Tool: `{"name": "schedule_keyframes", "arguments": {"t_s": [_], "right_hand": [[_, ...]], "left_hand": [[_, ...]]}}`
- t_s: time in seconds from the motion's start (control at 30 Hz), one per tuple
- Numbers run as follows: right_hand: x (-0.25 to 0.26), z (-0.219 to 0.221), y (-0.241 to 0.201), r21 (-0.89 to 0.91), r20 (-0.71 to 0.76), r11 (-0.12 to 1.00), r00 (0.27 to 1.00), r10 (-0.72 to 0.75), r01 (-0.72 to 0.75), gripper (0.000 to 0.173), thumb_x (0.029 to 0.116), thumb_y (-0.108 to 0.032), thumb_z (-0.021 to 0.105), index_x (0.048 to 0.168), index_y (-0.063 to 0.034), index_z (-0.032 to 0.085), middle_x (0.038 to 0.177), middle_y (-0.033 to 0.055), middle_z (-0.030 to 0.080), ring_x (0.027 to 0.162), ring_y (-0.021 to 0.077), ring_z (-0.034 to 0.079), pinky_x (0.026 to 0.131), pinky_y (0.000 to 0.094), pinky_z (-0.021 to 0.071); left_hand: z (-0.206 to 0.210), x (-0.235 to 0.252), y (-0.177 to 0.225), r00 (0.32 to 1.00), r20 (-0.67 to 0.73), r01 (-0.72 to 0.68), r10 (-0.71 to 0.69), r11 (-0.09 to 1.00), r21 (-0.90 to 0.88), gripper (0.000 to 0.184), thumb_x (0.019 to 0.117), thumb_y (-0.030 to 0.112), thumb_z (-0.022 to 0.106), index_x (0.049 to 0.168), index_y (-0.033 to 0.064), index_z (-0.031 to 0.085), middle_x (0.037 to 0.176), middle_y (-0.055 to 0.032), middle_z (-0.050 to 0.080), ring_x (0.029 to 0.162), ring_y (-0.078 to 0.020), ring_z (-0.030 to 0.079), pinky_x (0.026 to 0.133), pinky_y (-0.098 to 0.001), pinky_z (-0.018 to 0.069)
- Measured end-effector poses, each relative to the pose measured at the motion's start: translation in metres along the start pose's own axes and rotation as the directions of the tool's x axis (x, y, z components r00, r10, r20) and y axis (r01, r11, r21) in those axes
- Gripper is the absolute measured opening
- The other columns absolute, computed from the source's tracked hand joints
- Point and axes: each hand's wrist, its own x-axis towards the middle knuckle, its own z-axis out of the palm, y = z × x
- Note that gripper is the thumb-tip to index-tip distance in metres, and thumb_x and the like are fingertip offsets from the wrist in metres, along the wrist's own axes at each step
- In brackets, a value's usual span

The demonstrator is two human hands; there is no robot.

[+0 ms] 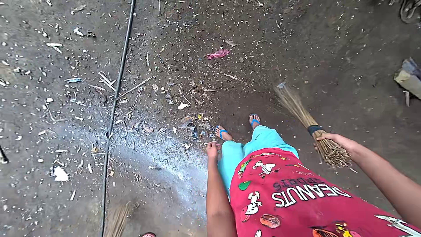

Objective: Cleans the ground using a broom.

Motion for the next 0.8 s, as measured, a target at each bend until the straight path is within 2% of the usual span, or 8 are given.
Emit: {"name": "schedule_keyframes", "arguments": {"t_s": [0.17,0.27,0.37,0.47,0.53,0.63,0.7,0.8], "right_hand": [[0.042,-0.091,-0.018,0.072,-0.122,0.995,0.990,0.071,-0.063,0.014,0.1013,-0.021,0.046,0.107,-0.0112,0.053,0.084,0.0061,0.067,0.070,0.0161,0.069,0.060,0.0312,0.0575],[0.076,-0.137,-0.064,-0.077,-0.152,0.995,0.987,0.043,-0.055,0.014,0.1023,-0.022,0.044,0.097,-0.0137,0.054,0.071,-0.0001,0.059,0.057,0.0080,0.059,0.049,0.0234,0.0490],[0.112,-0.160,-0.128,-0.318,-0.104,0.940,0.990,0.093,-0.121,0.018,0.1044,-0.026,0.043,0.097,-0.0140,0.053,0.072,-0.0009,0.054,0.057,0.0073,0.054,0.051,0.0241,0.0463],[0.123,-0.119,-0.186,-0.515,0.001,0.855,0.997,0.076,-0.064,0.026,0.1044,-0.030,0.049,0.117,-0.0099,0.058,0.096,0.0050,0.057,0.078,0.0122,0.054,0.071,0.0331,0.0476],[0.107,-0.073,-0.218,-0.562,0.125,0.825,0.992,0.007,0.065,0.036,0.1047,-0.031,0.052,0.129,-0.0050,0.057,0.111,0.0122,0.059,0.091,0.0180,0.056,0.082,0.0395,0.0478],[0.088,-0.006,-0.259,-0.551,0.360,0.802,0.933,-0.022,0.232,0.033,0.1024,-0.031,0.053,0.121,-0.0050,0.060,0.103,0.0120,0.062,0.086,0.0192,0.059,0.077,0.0415,0.0512],[0.080,0.021,-0.281,-0.486,0.500,0.829,0.866,0.003,0.277,0.025,0.1015,-0.030,0.051,0.114,-0.0099,0.061,0.092,0.0056,0.063,0.076,0.0136,0.061,0.068,0.0340,0.0536],[0.092,0.021,-0.305,-0.297,0.660,0.914,0.751,-0.011,0.274,0.022,0.1010,-0.023,0.046,0.117,-0.0120,0.056,0.093,0.0052,0.066,0.074,0.0129,0.067,0.063,0.0279,0.0566]], "left_hand": [[0.028,-0.008,-0.003,0.998,-0.042,0.037,-0.036,0.999,0.009,0.036,0.1129,0.023,0.037,0.133,-0.0016,0.054,0.115,-0.0201,0.067,0.090,-0.0281,0.066,0.075,-0.0466,0.0517],[0.046,-0.027,-0.006,0.988,-0.136,0.069,-0.074,0.997,-0.037,0.037,0.1127,0.023,0.038,0.135,-0.0020,0.053,0.116,-0.0213,0.067,0.091,-0.0290,0.065,0.076,-0.0477,0.0510],[0.078,-0.059,-0.011,0.962,-0.236,0.113,-0.135,0.988,-0.104,0.038,0.1129,0.024,0.036,0.134,-0.0035,0.052,0.115,-0.0216,0.067,0.089,-0.0287,0.064,0.075,-0.0477,0.0502],[0.124,-0.085,-0.005,0.946,-0.283,0.122,-0.160,0.981,-0.148,0.038,0.1130,0.023,0.036,0.134,-0.0034,0.053,0.117,-0.0216,0.067,0.089,-0.0280,0.064,0.074,-0.0462,0.0505],[0.165,-0.102,-0.003,0.944,-0.293,0.111,-0.152,0.982,-0.155,0.039,0.1127,0.022,0.037,0.134,-0.0050,0.055,0.122,-0.0238,0.065,0.098,-0.0297,0.064,0.082,-0.0477,0.0512],[0.221,-0.114,0.004,0.908,-0.410,-0.026,-0.079,0.969,-0.244,0.035,0.1112,0.014,0.041,0.130,-0.0117,0.056,0.122,-0.0293,0.062,0.109,-0.0304,0.061,0.098,-0.0451,0.0484],[0.233,-0.118,0.005,0.905,-0.413,-0.033,-0.105,0.948,-0.315,0.035,0.1113,0.015,0.041,0.130,-0.0095,0.057,0.120,-0.0273,0.064,0.106,-0.0290,0.064,0.095,-0.0443,0.0519],[0.242,-0.113,0.003,0.938,-0.331,0.021,-0.103,0.970,-0.244,0.034,0.1111,0.016,0.042,0.128,-0.0083,0.059,0.119,-0.0265,0.064,0.104,-0.0308,0.064,0.090,-0.0474,0.0526]]}}
